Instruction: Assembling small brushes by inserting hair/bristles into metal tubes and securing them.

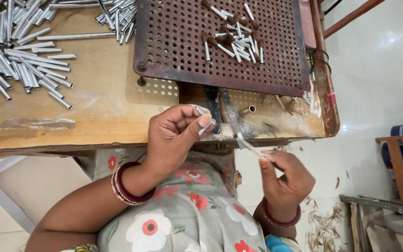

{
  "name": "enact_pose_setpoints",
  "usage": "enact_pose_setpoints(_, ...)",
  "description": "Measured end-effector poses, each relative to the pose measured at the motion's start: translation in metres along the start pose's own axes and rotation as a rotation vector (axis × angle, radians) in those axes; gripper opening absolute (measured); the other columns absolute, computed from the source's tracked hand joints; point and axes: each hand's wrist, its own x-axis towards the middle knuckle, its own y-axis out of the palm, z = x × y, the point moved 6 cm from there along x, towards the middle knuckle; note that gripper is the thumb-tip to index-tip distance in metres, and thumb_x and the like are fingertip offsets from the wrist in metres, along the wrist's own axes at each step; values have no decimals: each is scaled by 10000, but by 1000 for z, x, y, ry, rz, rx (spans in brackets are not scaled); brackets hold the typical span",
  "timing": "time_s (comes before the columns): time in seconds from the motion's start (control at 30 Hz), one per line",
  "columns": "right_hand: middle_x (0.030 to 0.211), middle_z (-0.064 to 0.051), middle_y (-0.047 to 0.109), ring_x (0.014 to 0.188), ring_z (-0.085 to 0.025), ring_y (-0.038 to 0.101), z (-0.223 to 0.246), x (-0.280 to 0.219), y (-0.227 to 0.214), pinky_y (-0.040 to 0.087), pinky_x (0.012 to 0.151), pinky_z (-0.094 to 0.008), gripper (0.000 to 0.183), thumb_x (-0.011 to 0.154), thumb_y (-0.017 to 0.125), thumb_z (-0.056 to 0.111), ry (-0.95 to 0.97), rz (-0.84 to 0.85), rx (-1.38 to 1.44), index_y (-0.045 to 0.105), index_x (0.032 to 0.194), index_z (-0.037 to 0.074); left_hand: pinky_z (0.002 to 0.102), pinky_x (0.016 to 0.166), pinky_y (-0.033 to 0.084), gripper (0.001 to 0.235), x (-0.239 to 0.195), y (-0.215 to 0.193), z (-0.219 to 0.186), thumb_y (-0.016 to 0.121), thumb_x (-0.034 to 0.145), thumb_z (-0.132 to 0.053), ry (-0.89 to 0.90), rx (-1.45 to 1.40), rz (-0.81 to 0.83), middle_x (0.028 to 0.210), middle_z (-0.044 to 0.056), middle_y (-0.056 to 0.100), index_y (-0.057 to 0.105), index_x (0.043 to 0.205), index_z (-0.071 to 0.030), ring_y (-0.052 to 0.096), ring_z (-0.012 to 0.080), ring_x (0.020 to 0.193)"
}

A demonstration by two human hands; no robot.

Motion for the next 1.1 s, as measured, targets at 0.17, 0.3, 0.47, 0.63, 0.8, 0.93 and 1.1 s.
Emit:
enact_pose_setpoints(0.17, 936, -138, 746, 854, -223, 750, 16, -4, 18, 577, 764, -289, 138, 917, 800, 39, -118, 19, -68, 697, 1005, 11, 230, 815, 585, 126, -8, 3, -5, 684, 1009, -68, 33, 52, 11, 961, 34, 747, 683, 1077, 38, 690, 55, 878)
enact_pose_setpoints(0.3, 931, -149, 746, 855, -244, 754, 18, -7, 22, 583, 763, -303, 131, 911, 798, 18, -119, 23, -107, 715, 1011, 1, 216, 808, 552, 119, -13, 6, -4, 693, 1033, -60, 62, 67, 46, 979, 25, 731, 682, 1089, 44, 668, 50, 893)
enact_pose_setpoints(0.47, 937, -145, 750, 860, -239, 763, 12, -5, 28, 595, 766, -302, 138, 911, 800, 23, -117, 35, -77, 706, 1010, 2, 196, 757, 524, 97, -11, 5, 5, 701, 1016, -63, 34, 111, 41, 940, 12, 731, 679, 1045, 28, 644, 28, 857)
enact_pose_setpoints(0.63, 952, -141, 756, 870, -246, 766, -6, 6, 26, 600, 775, -299, 143, 915, 805, 31, -161, 53, -57, 692, 1002, 13, 182, 708, 493, 91, -9, 7, 4, 711, 1009, -64, 26, 167, 42, 900, -10, 718, 676, 979, 15, 607, 5, 823)
enact_pose_setpoints(0.8, 934, -125, 772, 828, -231, 755, -70, 37, 15, 566, 737, -293, 80, 1005, 737, 26, 176, 6, -189, 746, 1082, 5, 188, 737, 483, 136, -13, 12, -14, 720, 1022, -73, 165, 221, 50, 888, -33, 671, 638, 950, 8, 593, 1, 837)
enact_pose_setpoints(0.93, 1178, -183, 728, 1100, -278, 713, -38, 36, 25, 556, 963, -341, 199, 993, 677, -26, -51, 30, -308, 734, 1184, -15, 192, 676, 438, 208, -20, 22, -8, 748, 1036, -76, 140, 332, 98, 823, -36, 617, 629, 882, -1, 503, 3, 788)
enact_pose_setpoints(1.1, 1148, -158, 724, 1092, -254, 715, 9, 12, 41, 560, 966, -340, 197, 955, 753, 134, -126, 99, 121, 709, 1082, -11, 286, 904, 556, 151, -22, 43, -27, 754, 971, -115, 293, 459, 211, 1093, 117, 750, 678, 949, 14, 716, 150, 1013)
